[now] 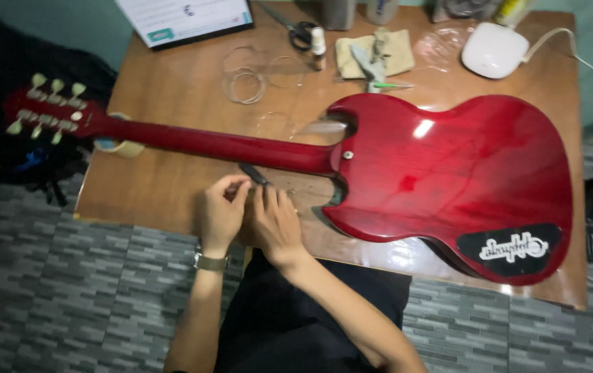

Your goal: The person removes the backplate of a red electric guitar using a screwdriver, then uses a small tool to adjust the internal wiring and components. Afterward, the person places the backplate back onto the guitar and secures it with screws.

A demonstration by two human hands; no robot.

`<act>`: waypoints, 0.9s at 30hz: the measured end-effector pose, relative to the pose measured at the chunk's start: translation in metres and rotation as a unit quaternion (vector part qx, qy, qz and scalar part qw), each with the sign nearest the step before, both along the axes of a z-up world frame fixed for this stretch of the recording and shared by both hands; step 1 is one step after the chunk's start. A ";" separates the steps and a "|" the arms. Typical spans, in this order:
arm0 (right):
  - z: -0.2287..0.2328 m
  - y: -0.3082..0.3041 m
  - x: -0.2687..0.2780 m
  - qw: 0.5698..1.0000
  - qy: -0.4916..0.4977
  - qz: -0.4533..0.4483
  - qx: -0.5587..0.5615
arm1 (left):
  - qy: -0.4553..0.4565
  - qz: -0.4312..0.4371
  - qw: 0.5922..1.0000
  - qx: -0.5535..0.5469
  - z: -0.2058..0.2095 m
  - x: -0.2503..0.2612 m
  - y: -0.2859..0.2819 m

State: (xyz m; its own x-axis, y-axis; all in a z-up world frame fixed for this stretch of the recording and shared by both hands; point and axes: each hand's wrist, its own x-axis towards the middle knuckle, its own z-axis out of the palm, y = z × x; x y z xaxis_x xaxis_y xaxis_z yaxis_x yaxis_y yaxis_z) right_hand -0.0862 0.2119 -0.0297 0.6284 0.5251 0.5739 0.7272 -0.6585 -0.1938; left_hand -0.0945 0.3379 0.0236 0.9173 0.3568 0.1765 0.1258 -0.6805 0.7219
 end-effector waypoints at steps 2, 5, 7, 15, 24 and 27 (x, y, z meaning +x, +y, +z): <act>0.007 0.026 0.015 0.992 -0.054 -0.116 -0.011 | -0.005 0.049 0.996 -0.080 -0.029 -0.012 0.010; -0.009 0.043 0.027 0.992 0.013 -0.102 -0.072 | -0.020 0.072 0.994 -0.085 -0.025 -0.023 0.014; -0.018 0.039 0.022 0.993 0.030 -0.085 -0.078 | -0.043 0.079 0.992 -0.088 -0.025 -0.025 0.020; 0.020 -0.025 -0.024 0.970 0.047 -0.092 -0.220 | -0.093 0.090 0.991 -0.045 -0.006 -0.005 -0.001; 0.067 -0.190 -0.059 0.793 0.519 -0.119 0.296 | -0.073 -0.179 0.960 0.205 -0.052 0.043 -0.076; 0.070 -0.215 -0.062 0.761 0.497 -0.048 0.414 | -0.081 -0.186 0.959 0.199 -0.061 0.048 -0.081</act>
